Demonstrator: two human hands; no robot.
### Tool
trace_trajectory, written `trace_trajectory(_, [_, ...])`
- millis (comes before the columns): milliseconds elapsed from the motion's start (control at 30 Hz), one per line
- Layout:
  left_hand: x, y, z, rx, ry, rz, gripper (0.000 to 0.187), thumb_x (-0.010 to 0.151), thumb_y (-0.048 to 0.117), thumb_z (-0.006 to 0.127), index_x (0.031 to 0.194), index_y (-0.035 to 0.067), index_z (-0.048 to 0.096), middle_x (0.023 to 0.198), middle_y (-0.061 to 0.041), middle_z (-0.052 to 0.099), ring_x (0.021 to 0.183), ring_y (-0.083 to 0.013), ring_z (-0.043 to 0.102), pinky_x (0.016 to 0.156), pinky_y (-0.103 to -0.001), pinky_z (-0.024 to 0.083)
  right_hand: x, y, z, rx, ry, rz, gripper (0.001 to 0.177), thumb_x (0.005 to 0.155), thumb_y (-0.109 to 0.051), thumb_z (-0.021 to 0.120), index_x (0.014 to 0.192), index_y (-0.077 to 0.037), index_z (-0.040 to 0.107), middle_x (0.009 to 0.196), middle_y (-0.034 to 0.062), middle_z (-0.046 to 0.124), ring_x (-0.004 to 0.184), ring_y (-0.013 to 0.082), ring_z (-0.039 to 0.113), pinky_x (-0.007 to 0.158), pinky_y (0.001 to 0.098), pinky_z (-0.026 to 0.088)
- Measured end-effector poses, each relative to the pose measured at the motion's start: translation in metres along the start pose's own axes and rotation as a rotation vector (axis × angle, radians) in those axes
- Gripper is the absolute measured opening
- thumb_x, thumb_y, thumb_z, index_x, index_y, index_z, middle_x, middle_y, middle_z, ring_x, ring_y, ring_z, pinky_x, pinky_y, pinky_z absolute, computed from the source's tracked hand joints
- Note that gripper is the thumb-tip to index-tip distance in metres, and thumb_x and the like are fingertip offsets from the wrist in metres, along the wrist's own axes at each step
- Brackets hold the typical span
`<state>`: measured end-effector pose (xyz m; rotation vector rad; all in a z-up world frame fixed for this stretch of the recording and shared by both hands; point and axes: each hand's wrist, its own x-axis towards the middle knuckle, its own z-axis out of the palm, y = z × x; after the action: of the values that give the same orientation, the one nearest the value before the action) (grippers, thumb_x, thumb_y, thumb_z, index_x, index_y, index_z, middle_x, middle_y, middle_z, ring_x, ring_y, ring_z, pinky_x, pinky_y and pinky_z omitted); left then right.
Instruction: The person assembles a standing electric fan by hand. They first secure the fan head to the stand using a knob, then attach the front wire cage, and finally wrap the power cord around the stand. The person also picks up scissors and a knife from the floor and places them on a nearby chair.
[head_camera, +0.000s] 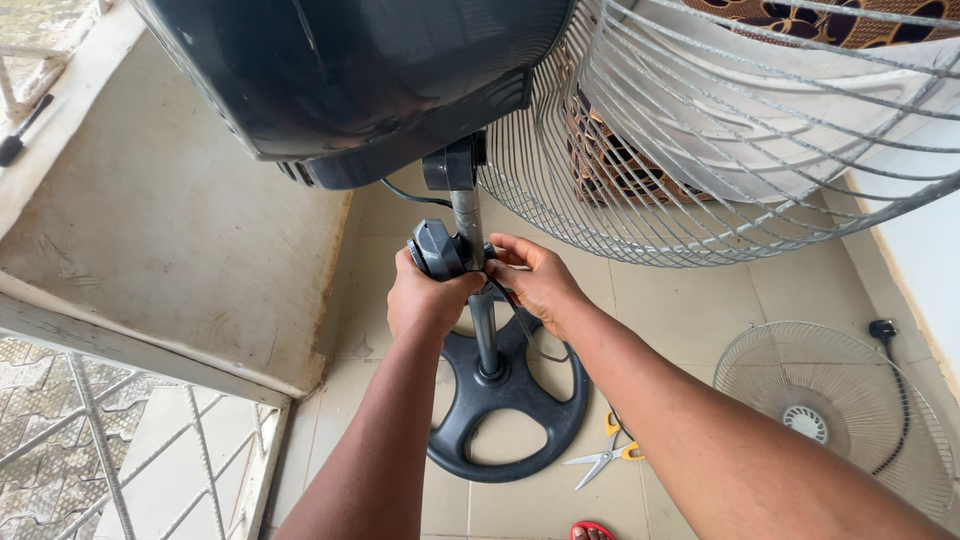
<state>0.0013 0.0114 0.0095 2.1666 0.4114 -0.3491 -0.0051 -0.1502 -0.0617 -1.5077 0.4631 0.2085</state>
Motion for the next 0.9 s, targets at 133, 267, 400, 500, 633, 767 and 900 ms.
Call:
trace_trajectory(133, [0.001, 0.002, 0.006, -0.025, 0.002, -0.012, 0.099, 0.059, 0.037, 0.092, 0.145, 0.024, 0.044, 0.117, -0.007, 0.074, 0.11, -0.0232, 0.072, 0.097, -0.038, 0.054, -0.001, -0.005, -0.003, 0.061, -0.024, -0.037, 0.044, 0.093, -0.016, 0.07, 0.136, -0.016, 0.066, 0.112, -0.0041, 0.072, 0.094, 0.0072, 0.065, 0.076, 0.0264, 0.051])
trace_trajectory(267, [0.004, -0.006, 0.002, -0.009, 0.033, 0.034, 0.125, 0.054, 0.034, 0.096, 0.155, 0.017, 0.024, 0.126, -0.01, 0.068, 0.116, -0.0257, 0.067, 0.099, -0.038, 0.052, -0.006, -0.003, 0.0, 0.01, 0.022, 0.024, 0.045, 0.091, -0.017, 0.071, 0.135, -0.021, 0.065, 0.112, -0.0072, 0.072, 0.094, 0.0057, 0.066, 0.079, 0.028, 0.051])
trace_trajectory(400, [0.007, -0.013, 0.005, -0.069, 0.041, 0.067, 0.13, 0.052, 0.033, 0.099, 0.155, 0.013, 0.023, 0.133, -0.011, 0.061, 0.118, -0.0268, 0.064, 0.099, -0.038, 0.051, -0.009, -0.006, -0.007, 0.016, 0.031, 0.071, 0.034, 0.095, -0.022, 0.066, 0.129, -0.022, 0.069, 0.11, -0.0071, 0.074, 0.095, 0.0056, 0.067, 0.081, 0.0287, 0.051])
trace_trajectory(500, [0.001, -0.023, 0.007, -0.168, 0.045, 0.177, 0.1, 0.063, 0.036, 0.092, 0.148, 0.016, 0.043, 0.133, -0.009, 0.065, 0.121, -0.0247, 0.065, 0.1, -0.038, 0.05, -0.013, -0.006, -0.007, -0.026, 0.0, 0.052, 0.031, 0.097, -0.024, 0.064, 0.127, -0.021, 0.072, 0.106, -0.0049, 0.075, 0.093, 0.007, 0.066, 0.082, 0.0312, 0.049])
trace_trajectory(633, [-0.003, -0.025, 0.01, -0.174, 0.009, 0.097, 0.088, 0.068, 0.035, 0.086, 0.145, 0.018, 0.048, 0.133, -0.004, 0.067, 0.116, -0.0236, 0.07, 0.098, -0.037, 0.053, -0.012, -0.008, -0.007, -0.035, 0.015, 0.062, 0.032, 0.096, -0.022, 0.062, 0.127, -0.022, 0.07, 0.107, -0.0074, 0.075, 0.096, 0.0078, 0.067, 0.086, 0.0329, 0.05])
trace_trajectory(767, [-0.005, -0.021, 0.008, -0.091, 0.014, 0.078, 0.085, 0.073, 0.038, 0.086, 0.146, 0.019, 0.047, 0.135, -0.006, 0.065, 0.122, -0.0226, 0.064, 0.101, -0.038, 0.05, -0.012, -0.009, -0.008, -0.095, 0.048, 0.061, 0.033, 0.097, -0.023, 0.062, 0.128, -0.022, 0.07, 0.115, -0.0058, 0.074, 0.102, 0.0095, 0.064, 0.089, 0.033, 0.051])
trace_trajectory(900, [-0.012, -0.019, 0.006, -0.068, 0.046, 0.018, 0.096, 0.07, 0.034, 0.087, 0.151, 0.02, 0.038, 0.138, -0.005, 0.061, 0.122, -0.023, 0.064, 0.1, -0.038, 0.051, -0.021, -0.008, -0.015, -0.052, 0.071, 0.059, 0.034, 0.096, -0.023, 0.064, 0.13, -0.021, 0.069, 0.12, -0.0036, 0.072, 0.106, 0.0092, 0.064, 0.09, 0.0318, 0.051])
